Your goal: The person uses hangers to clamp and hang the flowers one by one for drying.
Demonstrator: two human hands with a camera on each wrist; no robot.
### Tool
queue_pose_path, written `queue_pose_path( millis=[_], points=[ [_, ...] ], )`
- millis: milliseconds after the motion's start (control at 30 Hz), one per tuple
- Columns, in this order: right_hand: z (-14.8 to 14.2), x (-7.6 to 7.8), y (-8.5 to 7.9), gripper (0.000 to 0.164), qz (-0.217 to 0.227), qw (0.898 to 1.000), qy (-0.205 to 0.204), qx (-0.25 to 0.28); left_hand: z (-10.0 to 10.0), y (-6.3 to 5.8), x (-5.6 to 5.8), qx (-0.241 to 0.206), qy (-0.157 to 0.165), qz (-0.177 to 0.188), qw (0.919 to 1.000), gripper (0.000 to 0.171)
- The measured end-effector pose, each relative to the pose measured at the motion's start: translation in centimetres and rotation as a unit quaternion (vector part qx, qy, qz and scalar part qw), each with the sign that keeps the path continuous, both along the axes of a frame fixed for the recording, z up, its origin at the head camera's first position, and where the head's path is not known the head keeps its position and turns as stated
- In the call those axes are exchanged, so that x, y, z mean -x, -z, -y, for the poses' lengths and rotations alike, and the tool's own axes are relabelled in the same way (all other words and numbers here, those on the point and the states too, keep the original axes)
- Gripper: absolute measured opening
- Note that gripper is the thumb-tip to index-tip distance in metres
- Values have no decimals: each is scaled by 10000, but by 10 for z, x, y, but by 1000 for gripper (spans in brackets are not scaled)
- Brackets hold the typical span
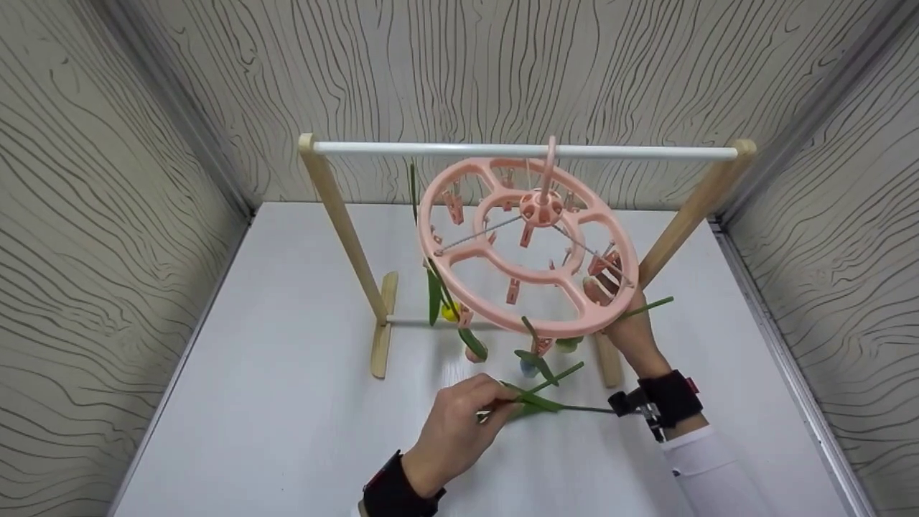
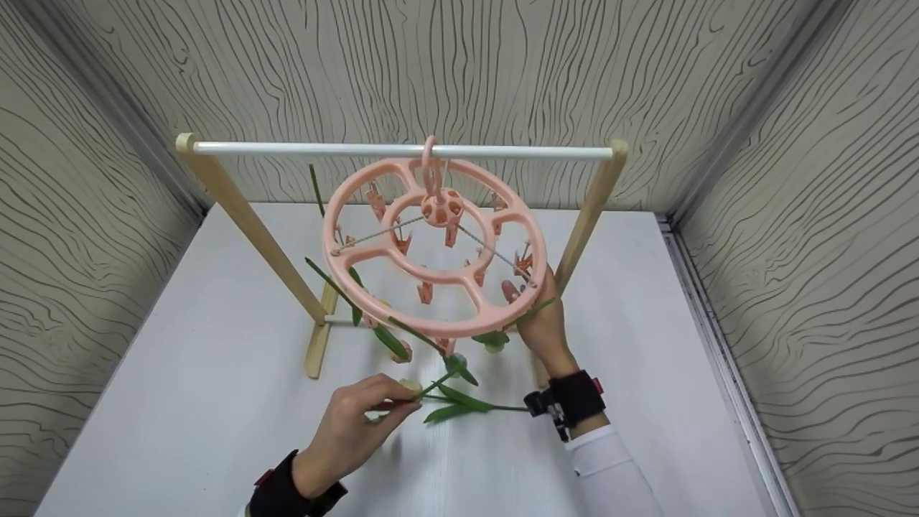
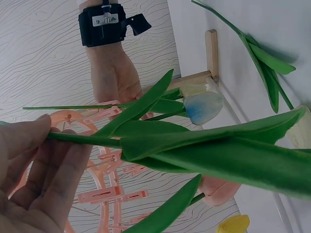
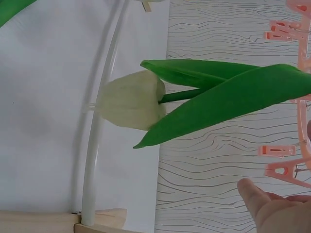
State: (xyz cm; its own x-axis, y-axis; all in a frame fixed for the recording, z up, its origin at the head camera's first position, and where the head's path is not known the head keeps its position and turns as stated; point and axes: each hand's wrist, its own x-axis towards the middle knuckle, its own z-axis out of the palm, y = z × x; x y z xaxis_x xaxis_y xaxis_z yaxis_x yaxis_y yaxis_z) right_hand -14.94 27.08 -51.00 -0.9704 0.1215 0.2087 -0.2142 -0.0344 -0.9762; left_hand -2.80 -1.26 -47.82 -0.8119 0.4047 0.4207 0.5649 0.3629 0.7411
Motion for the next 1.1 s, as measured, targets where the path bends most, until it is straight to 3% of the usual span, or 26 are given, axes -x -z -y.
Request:
queue_pose_path(
  millis=[200, 467, 667, 1100],
  points=[
    [3, 3, -4, 63, -598, 9980, 201, -31, 0, 0, -1, 64, 68, 42, 9999, 11],
    [3, 6, -4, 42, -1150, 9855, 740, -1008, 0, -1, -1, 41, 99, 133, 9999, 13],
    [0, 6, -6, 31, -956, 9758, 1027, -1678, 0, 0, -2, 53, 103, 138, 9998, 12],
    [-3, -12, -5, 20, -543, 9867, 736, -1346, 0, 0, -3, -9, 100, 7, 9999, 10]
  ],
)
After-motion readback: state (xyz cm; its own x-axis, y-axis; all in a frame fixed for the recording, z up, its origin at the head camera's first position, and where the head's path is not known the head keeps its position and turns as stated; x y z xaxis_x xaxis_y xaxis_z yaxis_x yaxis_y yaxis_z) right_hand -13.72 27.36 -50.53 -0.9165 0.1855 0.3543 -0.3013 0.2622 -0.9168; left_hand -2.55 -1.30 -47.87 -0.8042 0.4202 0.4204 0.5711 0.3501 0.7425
